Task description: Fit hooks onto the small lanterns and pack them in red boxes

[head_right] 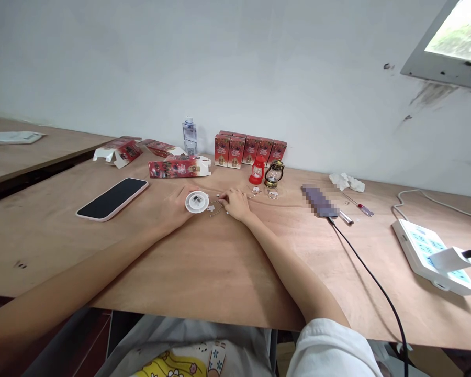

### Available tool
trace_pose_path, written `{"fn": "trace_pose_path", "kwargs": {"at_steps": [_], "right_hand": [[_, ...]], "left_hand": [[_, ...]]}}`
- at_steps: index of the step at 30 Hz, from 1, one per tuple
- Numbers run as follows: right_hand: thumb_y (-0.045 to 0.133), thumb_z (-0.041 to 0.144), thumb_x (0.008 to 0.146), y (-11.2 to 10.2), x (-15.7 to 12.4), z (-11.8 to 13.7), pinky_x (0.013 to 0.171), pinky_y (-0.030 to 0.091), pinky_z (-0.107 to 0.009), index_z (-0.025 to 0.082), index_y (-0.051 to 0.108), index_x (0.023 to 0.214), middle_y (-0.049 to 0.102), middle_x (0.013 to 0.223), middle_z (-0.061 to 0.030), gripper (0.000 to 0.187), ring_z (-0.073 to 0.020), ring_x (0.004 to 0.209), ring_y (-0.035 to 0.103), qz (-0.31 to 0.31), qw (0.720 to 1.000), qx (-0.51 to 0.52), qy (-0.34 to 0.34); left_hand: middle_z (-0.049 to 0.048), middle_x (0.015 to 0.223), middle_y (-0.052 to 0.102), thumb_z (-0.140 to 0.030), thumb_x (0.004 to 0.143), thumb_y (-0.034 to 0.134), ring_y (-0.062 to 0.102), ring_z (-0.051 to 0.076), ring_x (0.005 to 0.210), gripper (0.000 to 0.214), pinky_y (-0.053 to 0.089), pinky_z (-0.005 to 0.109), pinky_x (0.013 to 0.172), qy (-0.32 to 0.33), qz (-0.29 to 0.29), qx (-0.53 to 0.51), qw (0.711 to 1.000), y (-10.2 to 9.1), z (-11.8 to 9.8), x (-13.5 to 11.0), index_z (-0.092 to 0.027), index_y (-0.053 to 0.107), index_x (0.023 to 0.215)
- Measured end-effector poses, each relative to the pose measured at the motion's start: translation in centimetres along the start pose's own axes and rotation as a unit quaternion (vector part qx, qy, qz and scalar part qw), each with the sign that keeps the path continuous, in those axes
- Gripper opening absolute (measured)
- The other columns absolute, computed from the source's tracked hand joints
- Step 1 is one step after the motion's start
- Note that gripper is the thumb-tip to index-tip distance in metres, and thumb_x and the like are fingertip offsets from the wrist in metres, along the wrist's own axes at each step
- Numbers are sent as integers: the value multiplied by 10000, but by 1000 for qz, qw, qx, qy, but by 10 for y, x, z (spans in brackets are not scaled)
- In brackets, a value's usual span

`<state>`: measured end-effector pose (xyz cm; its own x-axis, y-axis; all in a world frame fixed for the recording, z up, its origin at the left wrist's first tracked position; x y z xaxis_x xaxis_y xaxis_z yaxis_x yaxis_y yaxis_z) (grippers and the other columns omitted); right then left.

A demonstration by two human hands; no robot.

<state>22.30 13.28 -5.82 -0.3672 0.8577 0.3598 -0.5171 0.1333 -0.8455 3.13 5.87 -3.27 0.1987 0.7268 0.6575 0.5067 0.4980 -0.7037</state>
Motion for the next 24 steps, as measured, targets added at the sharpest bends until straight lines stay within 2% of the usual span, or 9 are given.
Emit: {"fn": "trace_pose_path", "kwargs": {"at_steps": [8, 11, 14, 17, 20, 24], "right_hand": [[568, 245, 871, -1, -5, 3, 840, 353, -384, 205, 624, 875, 653, 983, -63, 69, -247, 1010, 534, -17, 1000, -11, -14], [526, 260, 907, -5, -8, 8, 836, 343, -361, 194, 608, 901, 648, 962, -58, 105, -215, 950, 549, -109, 993, 0, -44], [534, 293, 910, -8, -14, 15, 830, 347, -342, 184, 599, 867, 648, 892, -49, 134, -187, 873, 564, -243, 966, 37, -83], [535, 323, 910, -9, -22, 26, 808, 353, -339, 186, 598, 826, 651, 825, -42, 173, -180, 821, 574, -320, 938, 67, -119], [542, 338, 906, -6, -29, 41, 787, 357, -335, 194, 599, 811, 660, 800, -34, 181, -175, 797, 579, -331, 928, 87, -146], [556, 326, 902, -1, -35, 57, 776, 359, -323, 199, 599, 809, 669, 805, -21, 164, -161, 788, 573, -301, 934, 94, -170]], "left_hand": [[52, 1054, 633, -288, 840, 613, 597, 212, 981, 209, 456, 285, 734, -8, 10, 13, 1000, -1, -1, 0, -205, 536, 1015], [56, 1068, 631, -294, 846, 605, 592, 201, 990, 219, 450, 272, 761, -24, 20, 19, 999, -3, -3, 1, -196, 536, 1029], [56, 1079, 631, -296, 825, 630, 593, 210, 1005, 251, 453, 275, 764, -38, 23, 20, 999, -4, -4, 1, -195, 541, 1036], [44, 1071, 636, -297, 810, 644, 600, 221, 1001, 260, 456, 280, 735, -46, 20, 18, 999, -3, -4, 2, -207, 546, 1034], [40, 1074, 633, -314, 823, 626, 602, 218, 993, 256, 449, 275, 703, -52, 22, 25, 998, -3, -4, 2, -210, 543, 1043], [64, 1089, 628, -348, 867, 576, 590, 206, 999, 248, 442, 271, 748, -48, 34, 35, 998, -4, -7, 2, -179, 535, 1043]]}}
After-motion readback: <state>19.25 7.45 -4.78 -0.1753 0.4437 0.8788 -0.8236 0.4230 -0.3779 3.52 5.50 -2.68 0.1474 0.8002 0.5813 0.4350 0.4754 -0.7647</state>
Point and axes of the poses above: each hand's wrist, its own x-axis towards the middle knuckle, its own y-axis out of the palm, z = x × y, the point moved 1 cm from there along x, towards the middle knuckle
